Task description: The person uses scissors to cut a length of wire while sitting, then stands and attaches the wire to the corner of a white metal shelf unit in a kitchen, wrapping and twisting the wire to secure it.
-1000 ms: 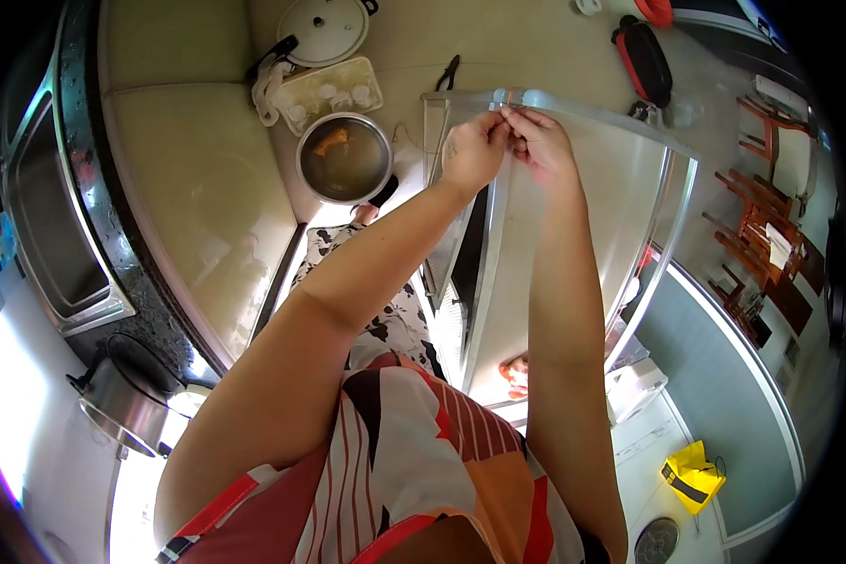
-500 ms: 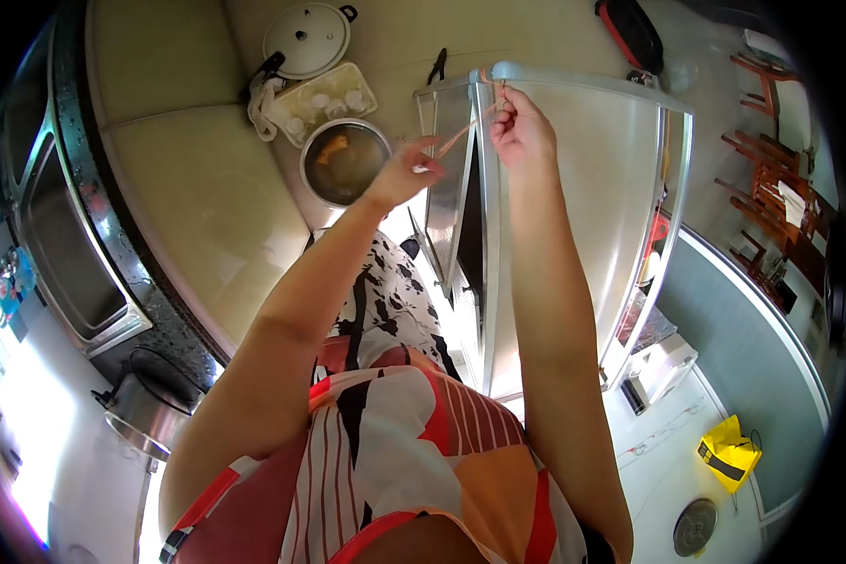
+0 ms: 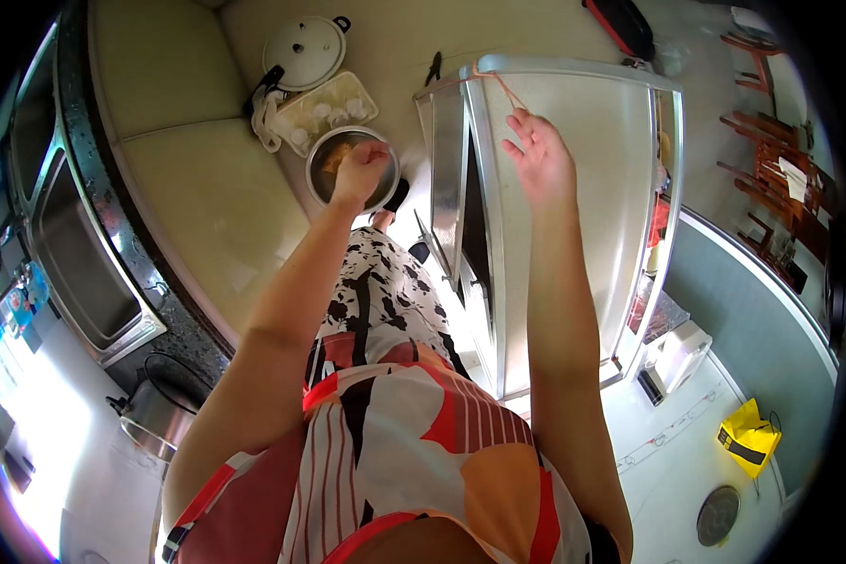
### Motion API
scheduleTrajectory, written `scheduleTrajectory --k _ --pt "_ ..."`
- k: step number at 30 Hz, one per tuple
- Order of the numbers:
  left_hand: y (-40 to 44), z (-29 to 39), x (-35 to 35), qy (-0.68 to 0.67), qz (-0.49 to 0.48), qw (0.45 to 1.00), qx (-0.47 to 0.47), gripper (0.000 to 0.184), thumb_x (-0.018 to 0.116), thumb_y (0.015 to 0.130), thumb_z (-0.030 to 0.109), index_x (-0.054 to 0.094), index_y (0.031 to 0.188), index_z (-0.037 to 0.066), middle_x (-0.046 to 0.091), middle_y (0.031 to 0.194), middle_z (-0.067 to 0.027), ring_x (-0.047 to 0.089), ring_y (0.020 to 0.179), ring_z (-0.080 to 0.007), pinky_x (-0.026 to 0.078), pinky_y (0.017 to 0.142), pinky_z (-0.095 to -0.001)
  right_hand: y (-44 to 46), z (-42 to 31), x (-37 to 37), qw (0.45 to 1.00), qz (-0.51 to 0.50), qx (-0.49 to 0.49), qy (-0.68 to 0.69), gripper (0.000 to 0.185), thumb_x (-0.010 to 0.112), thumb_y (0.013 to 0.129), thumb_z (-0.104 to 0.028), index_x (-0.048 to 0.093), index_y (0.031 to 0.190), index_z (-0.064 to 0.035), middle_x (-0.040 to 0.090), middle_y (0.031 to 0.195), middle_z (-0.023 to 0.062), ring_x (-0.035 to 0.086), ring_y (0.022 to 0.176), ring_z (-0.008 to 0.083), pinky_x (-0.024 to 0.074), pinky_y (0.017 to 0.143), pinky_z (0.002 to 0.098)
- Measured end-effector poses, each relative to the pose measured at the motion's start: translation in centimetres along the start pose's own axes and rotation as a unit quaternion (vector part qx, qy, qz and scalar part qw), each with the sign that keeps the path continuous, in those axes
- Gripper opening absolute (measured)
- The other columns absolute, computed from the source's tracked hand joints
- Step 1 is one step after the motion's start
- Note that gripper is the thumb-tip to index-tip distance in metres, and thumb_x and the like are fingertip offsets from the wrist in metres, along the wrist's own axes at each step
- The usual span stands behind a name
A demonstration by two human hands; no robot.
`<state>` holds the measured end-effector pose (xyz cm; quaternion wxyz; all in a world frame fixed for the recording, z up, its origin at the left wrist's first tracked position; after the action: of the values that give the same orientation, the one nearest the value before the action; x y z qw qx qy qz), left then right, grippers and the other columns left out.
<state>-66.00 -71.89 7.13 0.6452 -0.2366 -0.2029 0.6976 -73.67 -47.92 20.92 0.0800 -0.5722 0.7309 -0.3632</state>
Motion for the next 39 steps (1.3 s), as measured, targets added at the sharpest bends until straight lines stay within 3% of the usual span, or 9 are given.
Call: scheduleTrajectory --k 5,15,17,18,22,26,30,33,39 --pt "-3.8 7.4 4.2 0.165 0.032 0.951 0.258 0.041 0.059 0.069 0.005 0.055 0.109 0.009 0.056 0.103 -0.0117 0.054 0.095 -0.0277 0.044 0.083 -0.0355 -4.3 0.3 -1.2 0.969 -0.102 -0.218 -0.059 0.025 0.045 0.086 -0.016 0.054 0.103 -0.0006 0.059 0.097 0.0117 0.048 0.109 0.0213 0.0254 0.099 0.038" --pt "-9.0 14.0 10.9 0.351 -0.076 0.748 0.558 0.01 0.063 0.071 0.019 0.063 0.076 0.011 0.055 0.104 -0.0067 0.046 0.109 -0.0245 0.034 0.092 -0.0466 -14.6 0.7 -3.1 0.991 -0.113 0.053 -0.052 0.022 0.042 0.091 -0.021 0.053 0.091 -0.0029 0.039 0.058 -0.0019 0.042 0.05 0.0113 0.0424 0.066 0.029" --pt "-11.8 10.5 11.8 0.497 -0.367 0.675 0.403 0.017 0.054 0.079 0.023 0.06 0.069 0.01 0.061 0.076 -0.0094 0.061 0.075 -0.0206 0.04 0.085 -0.0404 -15.8 1.8 -5.0 0.996 -0.052 -0.003 -0.067 0.022 0.042 0.091 -0.021 0.053 0.092 -0.0017 0.039 0.055 -0.0022 0.038 0.045 0.0102 0.0425 0.061 0.0279" --pt "-13.8 7.2 11.4 0.329 -0.493 0.77 0.237 0.017 0.052 0.081 0.02 0.057 0.075 0.006 0.059 0.071 -0.012 0.061 0.067 -0.0208 0.045 0.072 -0.0355 -16.4 2.0 -5.7 0.998 -0.024 -0.016 -0.049 0.021 0.043 0.091 -0.02 0.053 0.092 -0.0014 0.039 0.055 -0.0023 0.036 0.042 0.0097 0.0421 0.058 0.0272" --pt "-23.7 2.8 10.6 0.092 -0.682 0.715 -0.123 0.033 0.047 0.09 0.027 0.046 0.115 0.006 0.061 0.09 -0.0094 0.06 0.086 -0.0186 0.046 0.076 -0.0313 -18.7 3.6 -7.9 0.984 -0.062 0.125 0.106 0.021 0.045 0.091 -0.022 0.054 0.092 -0.0038 0.038 0.055 -0.0026 0.031 0.039 0.0077 0.0358 0.047 0.0245" --pt "-23.3 1.3 8.0 -0.104 -0.589 0.692 -0.404 0.042 0.051 0.086 0.022 0.043 0.121 0.0 0.06 0.098 -0.0116 0.058 0.094 -0.0199 0.045 0.085 -0.0315 -20.8 7.1 -12.3 0.988 -0.048 0.148 -0.013 0.02 0.045 0.091 -0.024 0.054 0.092 -0.0053 0.038 0.054 -0.0028 0.027 0.036 0.006 0.0297 0.041 0.0223" --pt "-10.2 3.2 4.7 0.159 -0.186 0.961 -0.126 0.022 0.051 0.084 0.022 0.057 0.1 0.008 0.059 0.089 -0.0031 0.056 0.083 -0.0147 0.044 0.073 -0.0273 -26.3 9.0 -15.8 0.977 -0.017 0.107 -0.183 0.019 0.05 0.088 -0.02 0.059 0.085 -0.0027 0.044 0.053 0.0005 0.042 0.045 0.0092 0.0343 0.045 0.0223" --pt "0.5 8.7 5.7 0.03 0.003 0.979 0.204 0.037 0.058 0.081 0.021 0.049 0.114 0.005 0.055 0.106 -0.0065 0.052 0.097 -0.0171 0.041 0.083 -0.0306 -30.9 11.5 -15.6 0.905 -0.003 -0.088 -0.416 0.01 0.057 0.083 -0.013 0.062 0.082 -0.0044 0.058 0.072 0.0077 0.058 0.07 0.0193 0.0446 0.063 0.029" --pt "6.2 14.7 11.5 -0.079 -0.033 0.971 0.225 0.026 0.058 0.083 0.009 0.052 0.108 0.005 0.057 0.096 -0.0009 0.052 0.087 -0.0107 0.042 0.077 -0.0266 -32.8 9.4 -14.3 0.971 0.011 -0.228 -0.074 0.015 0.054 0.078 -0.01 0.056 0.067 0.0003 0.048 0.11 0.0128 0.048 0.076 0.0148 0.0392 0.065 0.0262"
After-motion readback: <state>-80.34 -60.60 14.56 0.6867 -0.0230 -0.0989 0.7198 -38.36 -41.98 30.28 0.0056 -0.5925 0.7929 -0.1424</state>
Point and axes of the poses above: each hand's wrist, its own y-axis towards the middle knuckle, its own x-axis out of the palm, z = x × y, the point moved 3 cm from there along y, towards the middle knuckle
